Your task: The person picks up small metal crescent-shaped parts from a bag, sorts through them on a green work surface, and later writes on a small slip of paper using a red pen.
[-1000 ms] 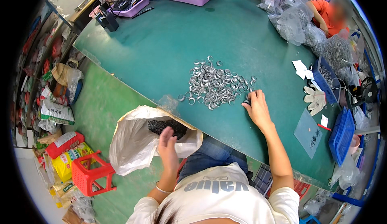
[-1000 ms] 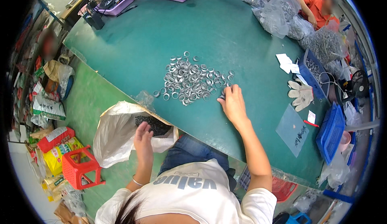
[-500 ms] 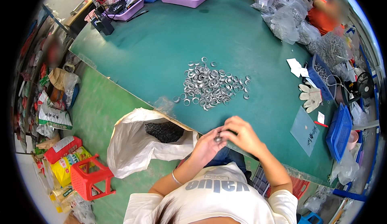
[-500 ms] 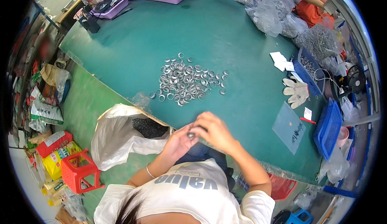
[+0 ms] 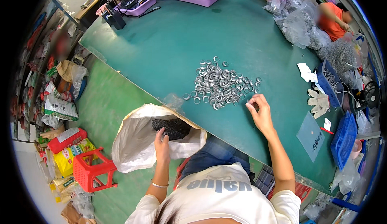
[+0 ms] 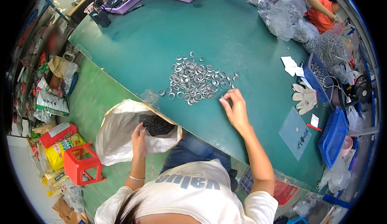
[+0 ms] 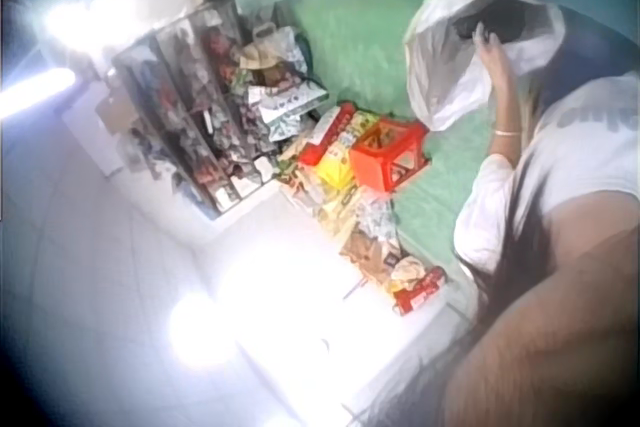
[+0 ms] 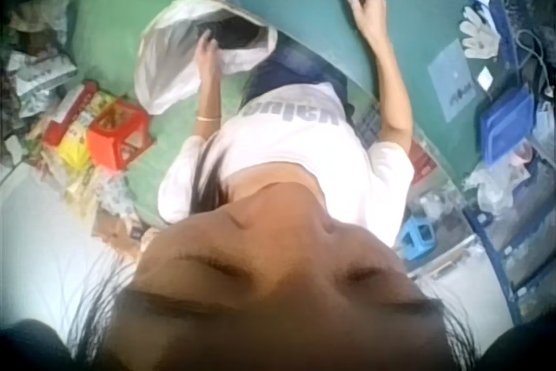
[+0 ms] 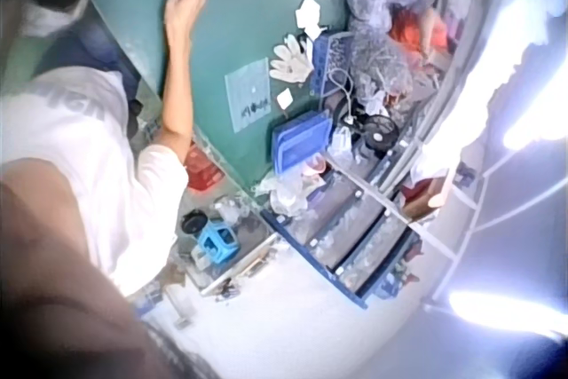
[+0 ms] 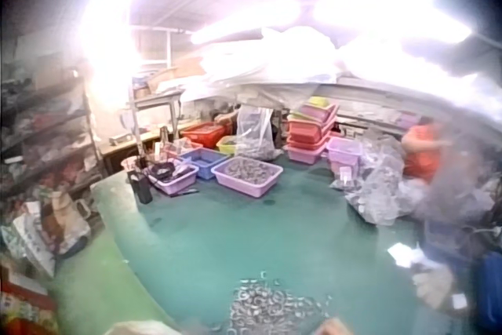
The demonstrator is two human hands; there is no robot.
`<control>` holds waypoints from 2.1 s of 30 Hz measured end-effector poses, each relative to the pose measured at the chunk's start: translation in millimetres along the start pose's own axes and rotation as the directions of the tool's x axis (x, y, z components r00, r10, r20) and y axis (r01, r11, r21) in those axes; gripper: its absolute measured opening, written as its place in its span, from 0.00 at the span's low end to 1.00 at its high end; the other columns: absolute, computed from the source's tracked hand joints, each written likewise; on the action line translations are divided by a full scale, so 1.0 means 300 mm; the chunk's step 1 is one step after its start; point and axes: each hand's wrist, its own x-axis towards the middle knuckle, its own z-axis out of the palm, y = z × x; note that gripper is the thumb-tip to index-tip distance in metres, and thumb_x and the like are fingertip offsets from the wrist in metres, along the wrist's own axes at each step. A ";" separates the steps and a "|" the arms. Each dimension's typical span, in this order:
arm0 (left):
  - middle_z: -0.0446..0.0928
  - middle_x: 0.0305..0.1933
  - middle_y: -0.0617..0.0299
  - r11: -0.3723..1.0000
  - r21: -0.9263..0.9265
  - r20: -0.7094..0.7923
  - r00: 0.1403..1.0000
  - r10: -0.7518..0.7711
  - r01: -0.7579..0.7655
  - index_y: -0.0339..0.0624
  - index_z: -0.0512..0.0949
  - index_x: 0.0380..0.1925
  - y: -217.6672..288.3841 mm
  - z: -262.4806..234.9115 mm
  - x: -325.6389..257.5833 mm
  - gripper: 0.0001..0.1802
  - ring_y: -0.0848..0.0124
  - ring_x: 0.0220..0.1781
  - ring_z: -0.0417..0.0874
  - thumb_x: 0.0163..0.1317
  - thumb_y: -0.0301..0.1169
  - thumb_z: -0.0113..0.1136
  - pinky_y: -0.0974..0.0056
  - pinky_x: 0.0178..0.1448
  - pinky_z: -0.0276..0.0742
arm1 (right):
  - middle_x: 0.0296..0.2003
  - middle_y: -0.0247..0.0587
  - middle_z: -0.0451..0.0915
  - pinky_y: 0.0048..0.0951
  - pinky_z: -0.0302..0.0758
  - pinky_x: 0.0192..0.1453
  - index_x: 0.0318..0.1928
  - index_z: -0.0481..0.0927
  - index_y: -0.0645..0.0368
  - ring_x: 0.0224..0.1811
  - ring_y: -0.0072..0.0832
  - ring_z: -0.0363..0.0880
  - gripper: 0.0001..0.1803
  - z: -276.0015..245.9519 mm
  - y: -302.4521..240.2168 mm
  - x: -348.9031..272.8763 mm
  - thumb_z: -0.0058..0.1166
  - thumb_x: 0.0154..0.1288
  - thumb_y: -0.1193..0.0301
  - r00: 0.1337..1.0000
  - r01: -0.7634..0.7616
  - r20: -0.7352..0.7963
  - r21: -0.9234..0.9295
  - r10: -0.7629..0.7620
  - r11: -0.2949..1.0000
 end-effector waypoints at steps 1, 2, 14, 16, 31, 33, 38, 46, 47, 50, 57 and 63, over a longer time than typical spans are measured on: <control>0.72 0.59 0.56 0.995 0.038 -0.024 0.995 0.097 -0.096 0.35 0.72 0.59 0.002 0.005 -0.002 0.23 0.68 0.60 0.72 0.61 0.20 0.50 0.67 0.66 0.63 | 0.38 0.45 0.72 0.33 0.73 0.42 0.34 0.74 0.66 0.37 0.38 0.74 0.08 0.013 -0.014 0.005 0.61 0.58 0.77 0.995 0.097 -0.024 0.052 -0.096 0.994; 0.72 0.59 0.56 0.995 0.038 -0.024 0.995 0.098 -0.097 0.35 0.72 0.59 0.002 0.018 -0.012 0.23 0.68 0.60 0.72 0.61 0.20 0.50 0.67 0.66 0.63 | 0.38 0.45 0.72 0.32 0.73 0.40 0.34 0.75 0.66 0.36 0.37 0.74 0.08 0.027 -0.027 0.011 0.61 0.58 0.77 0.981 0.193 -0.052 0.101 -0.189 0.976; 0.75 0.54 0.57 0.901 -0.361 0.663 0.745 0.068 0.239 0.35 0.73 0.54 0.235 0.272 -0.275 0.15 0.67 0.58 0.75 0.68 0.25 0.50 0.62 0.63 0.69 | 0.37 0.44 0.76 0.36 0.74 0.46 0.33 0.79 0.62 0.42 0.42 0.75 0.06 0.057 -0.087 -0.010 0.63 0.54 0.77 0.961 0.274 -0.043 0.050 -0.272 0.961; 0.76 0.54 0.55 0.851 -0.401 0.680 0.733 0.029 0.339 0.34 0.71 0.56 0.271 0.320 -0.264 0.16 0.66 0.58 0.76 0.70 0.28 0.49 0.61 0.61 0.72 | 0.41 0.44 0.76 0.35 0.73 0.47 0.34 0.78 0.63 0.42 0.40 0.76 0.07 0.059 -0.155 -0.089 0.62 0.57 0.75 0.935 0.345 0.059 0.084 -0.350 0.935; 0.67 0.31 0.71 0.898 -0.379 0.070 0.975 -0.213 0.223 0.34 0.73 0.56 0.088 0.040 -0.032 0.21 0.78 0.33 0.68 0.61 0.21 0.53 0.72 0.39 0.67 | 0.37 0.46 0.76 0.40 0.70 0.49 0.36 0.80 0.64 0.43 0.44 0.74 0.08 0.136 -0.015 0.112 0.62 0.54 0.77 0.953 0.265 -0.051 -0.341 -0.299 0.902; 0.64 0.30 0.72 0.919 -0.363 -0.053 0.981 -0.186 0.154 0.35 0.73 0.56 0.091 0.037 -0.033 0.21 0.78 0.32 0.66 0.61 0.21 0.52 0.72 0.39 0.67 | 0.38 0.47 0.76 0.39 0.71 0.48 0.35 0.80 0.65 0.42 0.44 0.75 0.07 0.116 -0.005 0.103 0.61 0.56 0.77 0.960 0.242 -0.077 -0.252 -0.269 0.937; 0.76 0.49 0.60 0.918 -0.391 0.222 0.975 0.027 0.063 0.36 0.70 0.59 0.210 0.123 -0.144 0.21 0.72 0.49 0.77 0.65 0.22 0.49 0.69 0.51 0.73 | 0.35 0.43 0.76 0.29 0.73 0.38 0.33 0.81 0.66 0.34 0.32 0.77 0.06 0.073 -0.110 -0.006 0.63 0.55 0.78 1.000 0.013 0.014 0.146 -0.015 0.989; 0.72 0.59 0.53 0.412 -0.427 0.867 0.494 -0.066 0.805 0.30 0.66 0.59 0.275 0.372 -0.222 0.21 0.66 0.58 0.75 0.73 0.34 0.46 0.60 0.60 0.74 | 0.34 0.44 0.77 0.32 0.72 0.43 0.33 0.81 0.65 0.37 0.39 0.76 0.06 0.075 -0.257 -0.170 0.63 0.54 0.77 0.932 0.349 0.099 0.014 -0.349 0.937; 0.72 0.59 0.52 0.454 -0.470 0.852 0.524 0.009 0.757 0.30 0.65 0.60 0.235 0.383 -0.204 0.21 0.65 0.59 0.75 0.73 0.33 0.45 0.60 0.61 0.73 | 0.35 0.43 0.77 0.33 0.72 0.44 0.34 0.81 0.64 0.38 0.39 0.76 0.07 0.059 -0.276 -0.172 0.63 0.54 0.76 0.891 0.410 0.211 0.008 -0.403 0.912; 0.71 0.59 0.48 0.549 -0.524 0.790 0.613 0.028 0.651 0.29 0.64 0.61 0.218 0.401 -0.188 0.24 0.62 0.59 0.75 0.71 0.33 0.48 0.60 0.66 0.71 | 0.36 0.43 0.79 0.34 0.72 0.43 0.36 0.81 0.63 0.39 0.39 0.77 0.07 0.040 -0.242 -0.137 0.61 0.56 0.74 0.852 0.452 0.252 0.091 -0.460 0.887; 0.67 0.64 0.42 0.504 -0.492 0.810 0.585 -0.033 0.710 0.25 0.61 0.63 0.263 0.367 -0.166 0.26 0.57 0.65 0.71 0.68 0.27 0.51 0.58 0.68 0.70 | 0.41 0.46 0.78 0.34 0.72 0.49 0.45 0.79 0.63 0.43 0.39 0.76 0.13 0.011 -0.047 0.019 0.59 0.59 0.75 0.988 0.139 -0.060 -0.064 -0.143 0.988; 0.70 0.63 0.49 0.776 -0.523 0.540 0.841 -0.018 0.352 0.28 0.67 0.61 0.169 0.172 -0.106 0.23 0.60 0.63 0.73 0.66 0.25 0.51 0.58 0.69 0.67 | 0.48 0.47 0.72 0.39 0.69 0.54 0.49 0.77 0.61 0.48 0.45 0.72 0.22 0.063 -0.026 0.036 0.65 0.53 0.72 0.961 0.276 0.086 -0.346 -0.263 0.897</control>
